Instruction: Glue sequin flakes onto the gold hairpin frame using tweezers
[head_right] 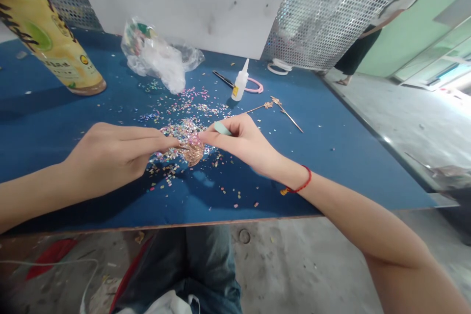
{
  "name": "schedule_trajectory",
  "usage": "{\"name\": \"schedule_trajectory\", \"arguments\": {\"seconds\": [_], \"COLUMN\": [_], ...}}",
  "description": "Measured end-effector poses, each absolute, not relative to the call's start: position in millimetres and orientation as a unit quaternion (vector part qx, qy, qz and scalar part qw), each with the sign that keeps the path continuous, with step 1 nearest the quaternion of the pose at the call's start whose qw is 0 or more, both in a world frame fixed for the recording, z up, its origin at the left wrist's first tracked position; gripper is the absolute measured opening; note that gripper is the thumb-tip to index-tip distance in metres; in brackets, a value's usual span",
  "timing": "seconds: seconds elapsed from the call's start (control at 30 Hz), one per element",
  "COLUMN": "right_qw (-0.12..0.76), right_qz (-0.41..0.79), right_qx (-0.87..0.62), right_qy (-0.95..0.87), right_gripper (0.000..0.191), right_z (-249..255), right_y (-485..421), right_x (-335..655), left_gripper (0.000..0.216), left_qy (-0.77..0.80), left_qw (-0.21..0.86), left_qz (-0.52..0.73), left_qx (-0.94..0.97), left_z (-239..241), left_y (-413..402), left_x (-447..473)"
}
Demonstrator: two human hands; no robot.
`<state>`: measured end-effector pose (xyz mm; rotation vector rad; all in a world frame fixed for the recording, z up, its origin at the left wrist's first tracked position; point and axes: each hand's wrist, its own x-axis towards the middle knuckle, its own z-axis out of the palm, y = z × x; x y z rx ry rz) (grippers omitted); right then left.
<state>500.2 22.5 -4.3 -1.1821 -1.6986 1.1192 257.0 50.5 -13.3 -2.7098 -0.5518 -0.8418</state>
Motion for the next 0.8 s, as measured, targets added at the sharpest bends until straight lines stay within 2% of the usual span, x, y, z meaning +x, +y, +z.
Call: {"name": "schedule_trajectory", "arguments": {"seconds": [0.4, 0.57, 0.7, 0.8], "right_qw": [0.356, 0.416, 0.398, 0.377], "right_qz": [0.401, 0.470, 0.469, 0.446], "right_qx": [-0.452, -0.431, -0.455, -0.457], "right_qy": [-0.713, -0.649, -0.644, -0.671], "right_gripper": [0.029, 0.043, 0.027, 0.027], "right_z": [-4.9, -9.5, -10.4, -9.0], "right_y": [22.0, 24.8, 25.3, 23.9], "right_x": [496.8, 498.0, 498.6, 498.7], "left_gripper": [0.042, 0.043, 0.043, 0.042], "left_qy": [-0.162, -0.169, -0.171, -0.161], "left_qw": [0.138, 0.136, 0.140, 0.147], "left_qz": [-0.284, -0.300, -0.289, -0.289], "left_qx": [-0.935, -0.929, -0.932, -0.932], "left_z": [-16.5, -17.4, -16.3, -14.8], "left_y": [48.7, 48.9, 49.5, 50.1], "left_x": [256.0, 255.9, 256.5, 256.8]}}
